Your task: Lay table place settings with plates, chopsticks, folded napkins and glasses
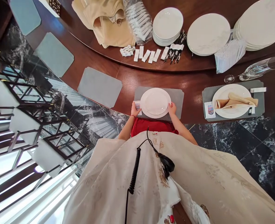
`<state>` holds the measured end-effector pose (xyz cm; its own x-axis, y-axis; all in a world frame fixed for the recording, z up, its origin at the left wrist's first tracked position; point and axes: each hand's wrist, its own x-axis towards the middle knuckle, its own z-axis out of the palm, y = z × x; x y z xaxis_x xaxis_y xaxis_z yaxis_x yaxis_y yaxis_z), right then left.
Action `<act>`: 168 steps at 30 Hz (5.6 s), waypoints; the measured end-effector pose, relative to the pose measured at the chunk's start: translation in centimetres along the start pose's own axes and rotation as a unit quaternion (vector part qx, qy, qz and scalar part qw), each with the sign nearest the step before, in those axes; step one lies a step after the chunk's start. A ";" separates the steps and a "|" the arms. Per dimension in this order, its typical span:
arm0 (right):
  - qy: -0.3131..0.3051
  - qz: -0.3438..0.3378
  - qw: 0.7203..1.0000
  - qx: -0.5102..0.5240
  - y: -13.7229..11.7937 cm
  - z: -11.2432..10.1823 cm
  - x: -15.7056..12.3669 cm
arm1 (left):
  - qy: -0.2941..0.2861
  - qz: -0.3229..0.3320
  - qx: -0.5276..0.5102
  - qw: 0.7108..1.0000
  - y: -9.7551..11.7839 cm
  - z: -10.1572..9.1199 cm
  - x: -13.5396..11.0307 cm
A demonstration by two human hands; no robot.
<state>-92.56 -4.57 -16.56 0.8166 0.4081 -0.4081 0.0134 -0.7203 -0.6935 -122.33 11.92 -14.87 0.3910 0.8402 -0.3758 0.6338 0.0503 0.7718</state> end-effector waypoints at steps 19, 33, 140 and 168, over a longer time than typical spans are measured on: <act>-0.020 -0.050 0.998 -0.040 -0.4 -0.3 -0.9 | -0.086 -0.039 0.268 0.959 2.6 -0.3 -0.6; 0.108 -0.140 0.984 -0.035 -9.0 -11.0 15.7 | 0.002 -0.033 0.147 0.989 1.2 -3.3 -0.1; -0.083 -0.234 0.938 -0.243 -9.2 -11.9 13.9 | -0.036 -0.206 -0.221 0.953 9.9 4.4 0.3; -0.007 -0.051 0.978 -0.202 -16.3 -4.4 21.5 | -0.049 -0.193 -0.238 0.951 10.2 4.6 1.3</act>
<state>-72.73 13.51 -11.38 0.7915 0.4952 -0.3584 0.3241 -0.8370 -0.4409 -112.24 11.03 -9.87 0.2660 0.6569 -0.7055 0.3786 0.6019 0.7032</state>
